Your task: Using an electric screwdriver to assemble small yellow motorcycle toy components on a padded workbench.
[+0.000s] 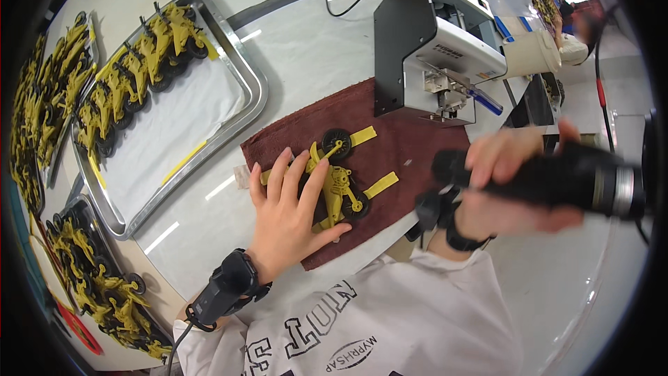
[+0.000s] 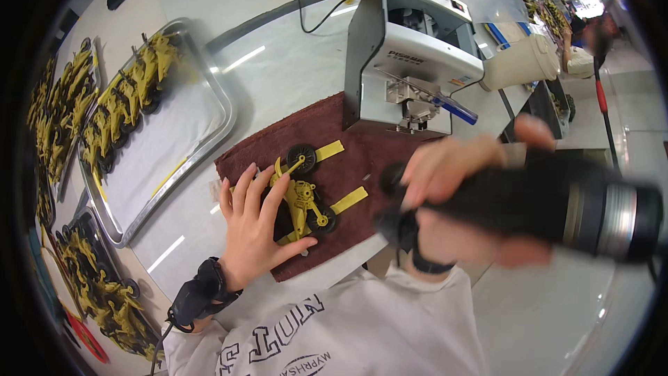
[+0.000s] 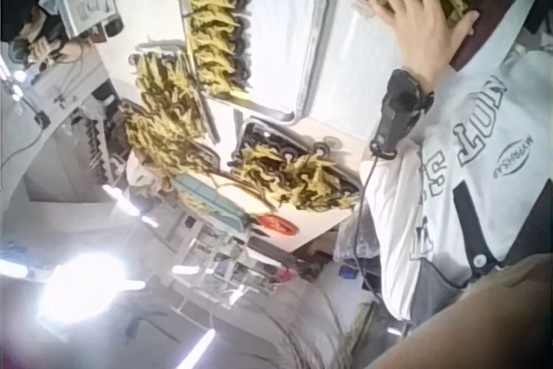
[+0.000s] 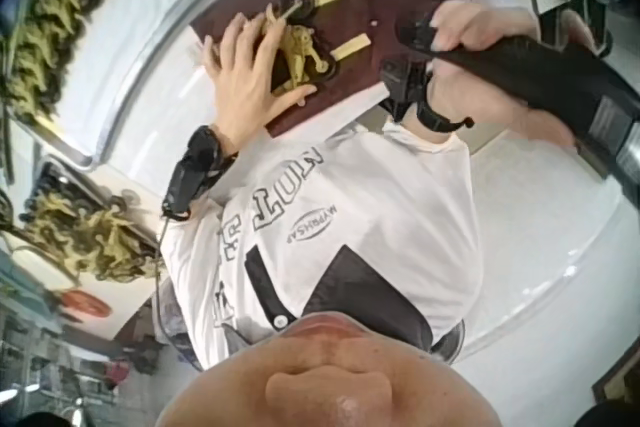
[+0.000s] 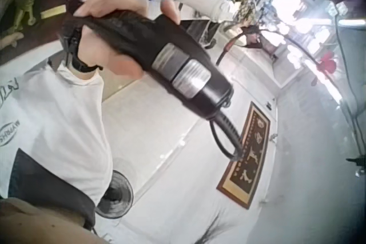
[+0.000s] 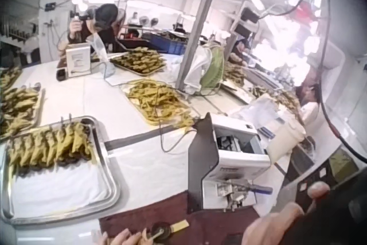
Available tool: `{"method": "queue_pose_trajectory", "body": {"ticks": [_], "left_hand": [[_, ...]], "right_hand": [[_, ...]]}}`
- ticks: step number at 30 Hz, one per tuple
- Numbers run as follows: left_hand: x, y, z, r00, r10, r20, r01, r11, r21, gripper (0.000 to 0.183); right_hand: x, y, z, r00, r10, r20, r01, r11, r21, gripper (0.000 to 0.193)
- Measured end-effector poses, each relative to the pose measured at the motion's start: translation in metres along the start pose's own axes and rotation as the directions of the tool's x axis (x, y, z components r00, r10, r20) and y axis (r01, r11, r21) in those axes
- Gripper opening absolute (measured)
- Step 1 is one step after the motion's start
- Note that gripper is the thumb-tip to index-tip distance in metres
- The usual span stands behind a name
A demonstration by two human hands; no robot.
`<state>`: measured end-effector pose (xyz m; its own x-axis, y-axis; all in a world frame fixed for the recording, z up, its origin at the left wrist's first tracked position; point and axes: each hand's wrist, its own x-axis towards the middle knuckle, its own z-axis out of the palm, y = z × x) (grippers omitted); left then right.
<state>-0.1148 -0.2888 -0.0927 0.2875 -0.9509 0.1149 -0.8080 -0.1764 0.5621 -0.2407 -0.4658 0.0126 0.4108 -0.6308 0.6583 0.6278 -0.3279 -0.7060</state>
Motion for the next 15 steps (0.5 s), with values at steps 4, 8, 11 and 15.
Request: {"method": "queue_pose_trajectory", "body": {"ticks": [4,8,11,15], "left_hand": [[-0.009,-0.002,0.003,0.997,0.000,-0.079,0.003,0.999,0.032,0.084],[-0.009,-0.003,0.007,0.991,0.104,-0.086,-0.104,0.995,0.004,0.083],[-0.008,-0.004,0.006,0.994,0.111,-0.001,-0.111,0.993,0.029,0.073],[-0.010,-0.006,0.008,0.994,0.114,0.006,-0.114,0.993,0.032,0.067]], "right_hand": [[-0.024,0.015,0.036,0.997,-0.024,0.074,0.016,0.995,0.098,0.095],[-0.021,0.045,0.046,0.998,0.033,-0.050,-0.027,0.993,0.116,0.101],[-0.017,0.054,0.045,0.992,0.108,-0.063,-0.106,0.993,0.046,0.098],[-0.013,0.064,0.044,0.990,0.133,-0.055,-0.131,0.991,0.033,0.095]]}}
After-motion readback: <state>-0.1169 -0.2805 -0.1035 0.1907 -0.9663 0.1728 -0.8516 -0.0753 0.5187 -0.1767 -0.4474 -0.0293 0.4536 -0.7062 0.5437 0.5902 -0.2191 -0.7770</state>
